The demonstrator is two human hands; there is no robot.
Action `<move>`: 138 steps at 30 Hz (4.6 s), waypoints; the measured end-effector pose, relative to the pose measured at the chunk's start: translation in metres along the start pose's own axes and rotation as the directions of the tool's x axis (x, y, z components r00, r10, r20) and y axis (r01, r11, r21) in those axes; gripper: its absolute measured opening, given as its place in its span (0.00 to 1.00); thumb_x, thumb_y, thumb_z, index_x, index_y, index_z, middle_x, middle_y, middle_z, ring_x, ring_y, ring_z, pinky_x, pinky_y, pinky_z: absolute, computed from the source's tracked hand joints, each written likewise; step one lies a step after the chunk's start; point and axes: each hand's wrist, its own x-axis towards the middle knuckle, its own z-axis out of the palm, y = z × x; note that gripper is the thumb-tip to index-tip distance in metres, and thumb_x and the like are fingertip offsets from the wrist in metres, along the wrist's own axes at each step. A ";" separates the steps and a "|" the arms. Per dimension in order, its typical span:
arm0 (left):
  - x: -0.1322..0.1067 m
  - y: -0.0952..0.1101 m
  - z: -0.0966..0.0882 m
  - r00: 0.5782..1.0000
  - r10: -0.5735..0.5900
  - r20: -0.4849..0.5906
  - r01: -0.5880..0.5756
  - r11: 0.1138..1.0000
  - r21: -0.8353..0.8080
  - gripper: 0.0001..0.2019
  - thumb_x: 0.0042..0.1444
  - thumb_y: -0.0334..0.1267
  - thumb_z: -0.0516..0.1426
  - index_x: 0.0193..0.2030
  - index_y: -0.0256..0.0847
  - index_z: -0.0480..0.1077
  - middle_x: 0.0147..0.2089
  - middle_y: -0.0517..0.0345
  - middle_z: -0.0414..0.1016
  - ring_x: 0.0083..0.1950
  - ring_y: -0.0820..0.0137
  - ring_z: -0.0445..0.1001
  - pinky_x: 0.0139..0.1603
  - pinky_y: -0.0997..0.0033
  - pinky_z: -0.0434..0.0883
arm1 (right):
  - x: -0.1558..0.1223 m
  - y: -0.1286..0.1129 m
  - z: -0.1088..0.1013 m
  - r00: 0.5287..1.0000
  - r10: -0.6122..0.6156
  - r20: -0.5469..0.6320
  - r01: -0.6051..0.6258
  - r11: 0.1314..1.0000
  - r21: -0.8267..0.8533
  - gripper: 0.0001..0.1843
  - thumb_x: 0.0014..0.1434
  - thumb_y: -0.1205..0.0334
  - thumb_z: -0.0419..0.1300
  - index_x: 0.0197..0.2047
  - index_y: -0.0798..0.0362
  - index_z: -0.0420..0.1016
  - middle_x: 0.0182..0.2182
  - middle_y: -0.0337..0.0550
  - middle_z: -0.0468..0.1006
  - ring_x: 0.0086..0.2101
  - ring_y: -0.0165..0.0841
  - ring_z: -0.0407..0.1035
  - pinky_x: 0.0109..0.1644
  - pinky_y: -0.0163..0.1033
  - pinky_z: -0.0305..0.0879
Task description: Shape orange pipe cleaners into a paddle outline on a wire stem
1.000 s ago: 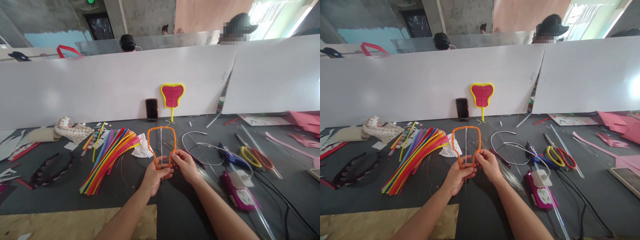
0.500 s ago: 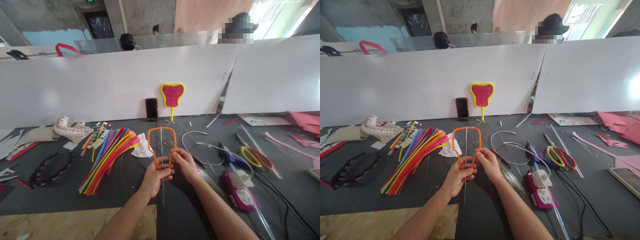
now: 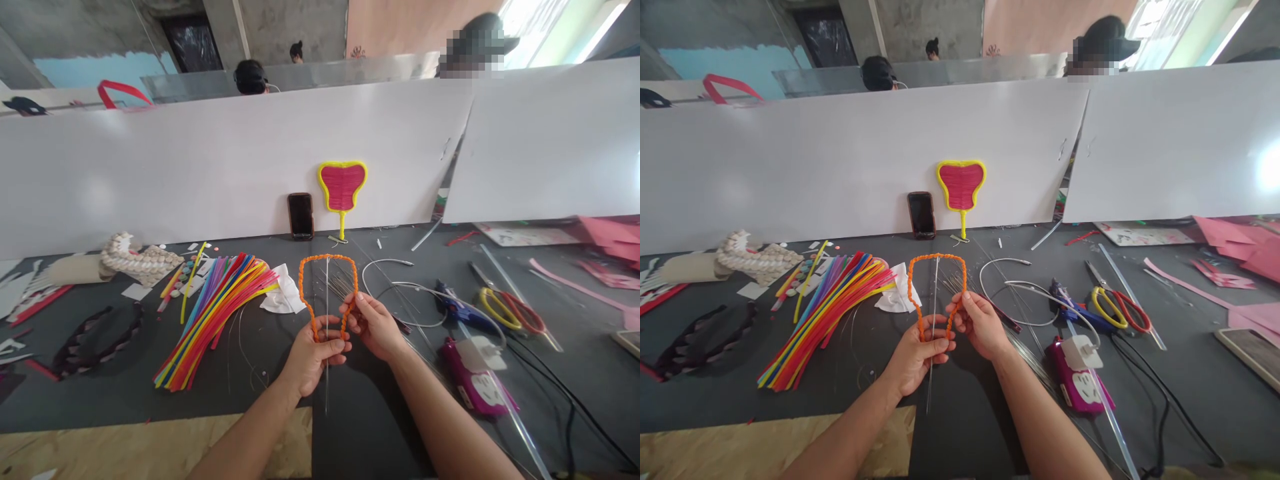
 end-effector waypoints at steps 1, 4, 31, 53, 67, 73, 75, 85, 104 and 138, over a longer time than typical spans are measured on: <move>0.000 0.000 0.000 1.000 -0.002 0.001 0.002 1.000 -0.003 0.22 0.41 0.28 0.66 0.45 0.37 0.66 0.34 0.56 0.77 0.33 0.70 0.78 0.25 0.79 0.72 | 0.000 0.000 0.000 1.000 0.009 0.012 -0.009 1.000 -0.013 0.14 0.55 0.50 0.60 0.35 0.53 0.74 0.29 0.41 0.76 0.21 0.22 0.61 0.23 0.29 0.56; 0.001 0.000 -0.002 1.000 0.001 -0.008 -0.001 1.000 -0.030 0.22 0.41 0.28 0.66 0.44 0.38 0.66 0.34 0.57 0.77 0.32 0.71 0.77 0.24 0.80 0.72 | -0.001 -0.001 -0.002 0.999 0.025 0.041 -0.020 0.994 -0.106 0.13 0.51 0.54 0.65 0.38 0.52 0.74 0.34 0.41 0.77 0.24 0.23 0.64 0.27 0.31 0.60; 0.000 -0.002 -0.001 1.000 -0.006 0.007 0.007 0.991 -0.131 0.19 0.42 0.29 0.66 0.42 0.36 0.68 0.33 0.57 0.77 0.33 0.73 0.77 0.25 0.83 0.72 | 0.000 0.025 0.007 0.923 -0.386 -0.006 0.290 0.705 -0.648 0.04 0.59 0.60 0.52 0.33 0.50 0.64 0.25 0.35 0.66 0.24 0.28 0.61 0.29 0.34 0.60; 0.002 -0.001 -0.002 0.998 0.023 -0.050 -0.025 0.999 -0.046 0.19 0.40 0.31 0.67 0.41 0.36 0.70 0.33 0.55 0.77 0.34 0.70 0.78 0.24 0.81 0.71 | 0.008 0.004 -0.016 0.746 -0.459 0.482 0.579 0.091 -0.810 0.18 0.61 0.70 0.50 0.46 0.43 0.76 0.48 0.44 0.75 0.47 0.37 0.71 0.49 0.43 0.70; 0.000 -0.004 0.010 0.997 0.039 -0.065 -0.047 0.990 -0.133 0.19 0.40 0.29 0.67 0.41 0.38 0.71 0.32 0.58 0.76 0.34 0.72 0.77 0.25 0.82 0.71 | 0.005 -0.004 -0.011 0.682 -0.504 0.529 0.568 -0.090 -0.818 0.15 0.61 0.69 0.50 0.41 0.47 0.77 0.44 0.46 0.77 0.41 0.36 0.72 0.44 0.43 0.70; 0.001 -0.007 0.012 0.994 0.072 -0.078 -0.081 0.991 -0.110 0.19 0.40 0.31 0.67 0.41 0.37 0.70 0.32 0.58 0.76 0.34 0.71 0.77 0.24 0.82 0.71 | 0.004 -0.006 -0.009 0.708 -0.498 0.500 0.523 -0.107 -0.846 0.14 0.61 0.67 0.51 0.39 0.46 0.78 0.43 0.45 0.77 0.38 0.36 0.71 0.41 0.42 0.69; 0.001 -0.007 0.011 0.994 0.078 -0.074 -0.085 0.991 -0.099 0.19 0.40 0.31 0.67 0.41 0.38 0.71 0.32 0.58 0.76 0.34 0.71 0.77 0.25 0.82 0.71 | 0.003 -0.006 -0.009 0.720 -0.505 0.476 0.525 -0.054 -0.850 0.13 0.60 0.66 0.52 0.38 0.45 0.78 0.44 0.45 0.77 0.38 0.36 0.71 0.42 0.43 0.68; 0.001 -0.002 0.002 0.998 0.055 -0.039 -0.059 0.993 -0.099 0.19 0.40 0.31 0.67 0.41 0.38 0.70 0.33 0.57 0.77 0.32 0.71 0.77 0.22 0.80 0.71 | -0.001 -0.005 -0.001 0.971 -0.223 -0.083 0.182 0.920 -0.347 0.13 0.54 0.54 0.61 0.42 0.50 0.69 0.27 0.38 0.69 0.23 0.27 0.61 0.25 0.33 0.59; 0.002 -0.004 0.006 0.996 -0.013 -0.093 -0.003 0.985 -0.175 0.13 0.41 0.32 0.67 0.34 0.36 0.72 0.29 0.58 0.75 0.30 0.74 0.76 0.25 0.79 0.73 | -0.001 0.010 0.006 0.995 -0.063 0.073 0.080 0.962 -0.260 0.11 0.52 0.55 0.64 0.32 0.53 0.70 0.26 0.35 0.67 0.26 0.25 0.61 0.30 0.32 0.59; 0.016 0.016 -0.036 0.872 0.480 -0.095 -0.442 0.856 0.266 0.06 0.45 0.38 0.64 0.32 0.39 0.76 0.31 0.59 0.76 0.33 0.73 0.70 0.38 0.74 0.67 | -0.016 0.021 0.022 0.946 0.299 0.126 -0.308 0.950 0.058 0.19 0.41 0.65 0.72 0.36 0.53 0.72 0.31 0.37 0.76 0.28 0.27 0.71 0.29 0.30 0.66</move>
